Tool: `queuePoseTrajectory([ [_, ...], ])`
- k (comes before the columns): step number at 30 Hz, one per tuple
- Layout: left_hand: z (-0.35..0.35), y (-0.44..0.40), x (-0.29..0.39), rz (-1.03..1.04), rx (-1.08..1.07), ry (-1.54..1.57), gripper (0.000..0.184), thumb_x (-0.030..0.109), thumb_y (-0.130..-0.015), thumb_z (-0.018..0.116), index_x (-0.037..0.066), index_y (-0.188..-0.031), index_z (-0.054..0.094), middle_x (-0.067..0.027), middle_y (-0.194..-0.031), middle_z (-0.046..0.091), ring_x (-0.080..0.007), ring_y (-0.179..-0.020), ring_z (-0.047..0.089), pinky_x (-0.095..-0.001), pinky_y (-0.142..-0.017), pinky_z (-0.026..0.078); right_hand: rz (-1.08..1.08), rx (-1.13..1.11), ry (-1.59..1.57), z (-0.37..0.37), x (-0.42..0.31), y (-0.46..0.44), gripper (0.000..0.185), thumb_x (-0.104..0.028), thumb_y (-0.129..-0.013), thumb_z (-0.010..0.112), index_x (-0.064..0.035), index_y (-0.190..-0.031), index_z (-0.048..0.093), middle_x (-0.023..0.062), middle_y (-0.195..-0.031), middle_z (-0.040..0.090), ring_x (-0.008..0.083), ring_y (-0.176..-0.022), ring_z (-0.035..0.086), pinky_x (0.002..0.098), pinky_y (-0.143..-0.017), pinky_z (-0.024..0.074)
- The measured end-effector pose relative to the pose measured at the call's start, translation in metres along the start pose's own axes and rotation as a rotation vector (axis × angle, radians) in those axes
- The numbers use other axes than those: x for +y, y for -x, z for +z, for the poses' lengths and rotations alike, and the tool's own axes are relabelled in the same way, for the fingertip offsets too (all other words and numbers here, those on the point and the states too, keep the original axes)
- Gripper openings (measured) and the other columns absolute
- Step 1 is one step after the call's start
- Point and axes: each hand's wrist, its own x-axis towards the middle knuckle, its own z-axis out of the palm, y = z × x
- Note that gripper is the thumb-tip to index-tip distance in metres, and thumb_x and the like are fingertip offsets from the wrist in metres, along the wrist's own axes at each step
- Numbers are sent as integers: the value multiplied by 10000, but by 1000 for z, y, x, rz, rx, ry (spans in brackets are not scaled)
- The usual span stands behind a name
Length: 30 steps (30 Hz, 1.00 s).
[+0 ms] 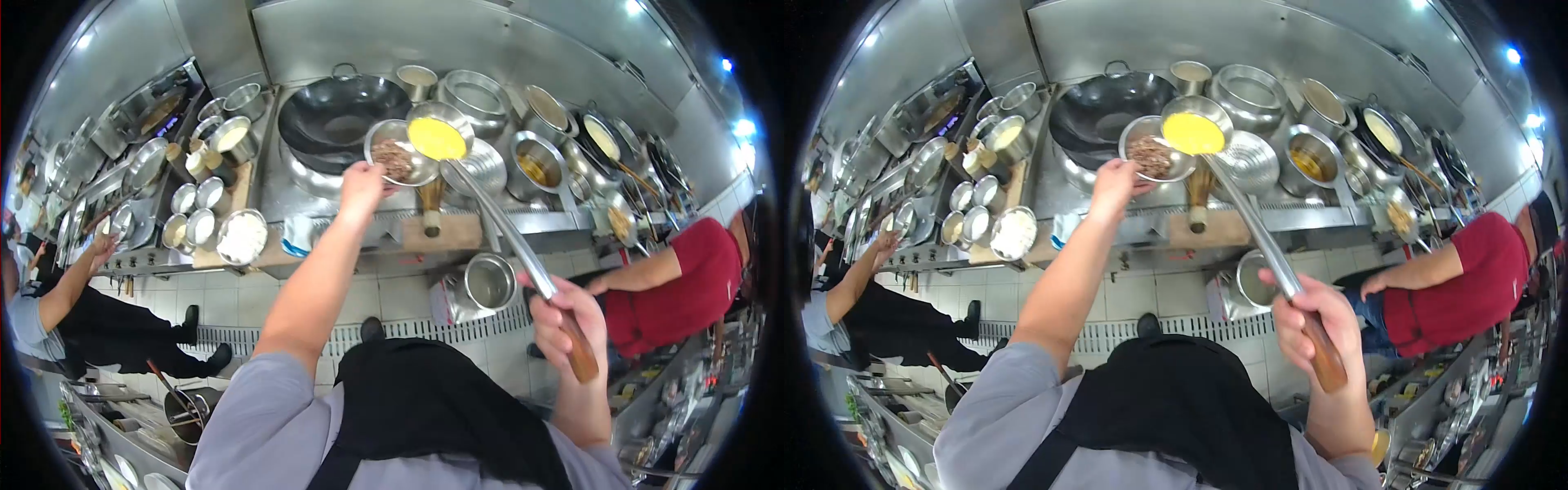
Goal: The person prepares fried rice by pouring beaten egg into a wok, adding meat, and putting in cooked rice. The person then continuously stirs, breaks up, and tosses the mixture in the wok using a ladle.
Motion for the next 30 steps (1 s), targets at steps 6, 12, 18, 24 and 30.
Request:
queuePoseTrajectory([
  [6, -135, -41, 40, 110, 294, 71, 225, 71, -854, 508, -122, -968, 525, -221, -933, 636, -302, -770, 685, -330, -694, 604, 53, 19, 195, 32, -12, -189, 266, -153, -916, 475, 29, -1107, 504, 19, -691, 499, 114, -480, 445, 244, -420, 351],
  [12, -201, 5, 37, 132, 460, 180, 140, 82, -863, 520, -50, -886, 482, -79, -787, 495, -255, -752, 638, -394, -776, 594, 21, 262, 649, 26, 22, -347, 115, -94, -803, 565, -18, -722, 535, 56, -629, 560, 169, -487, 549, 311, -420, 440],
  [18, -243, 75, 17, 126, 548, 262, 106, 76, -868, 538, -13, -903, 493, -39, -787, 462, -178, -766, 572, -446, -830, 577, -187, 392, 1216, 10, 22, -395, 235, -110, -780, 551, 111, -849, 587, 189, -707, 617, 283, -552, 625, 396, -484, 499],
  [24, -248, 109, 8, 72, 544, 188, 264, 98, -886, 513, -61, -1096, 536, -189, -1129, 599, -294, -1009, 625, -412, -848, 553, -157, 425, 1433, 83, -17, -333, 271, -127, -795, 566, 61, -991, 567, 185, -693, 632, 299, -503, 632, 427, -523, 536],
  [30, -268, 47, -15, 63, 367, 45, 263, 197, -870, 578, -15, -1024, 596, -127, -904, 647, -262, -787, 630, -387, -771, 535, -493, 319, 1490, 20, 15, -348, 611, -108, -831, 494, -71, -1407, 292, 283, -883, 632, 436, -835, 623, 497, -762, 493],
])
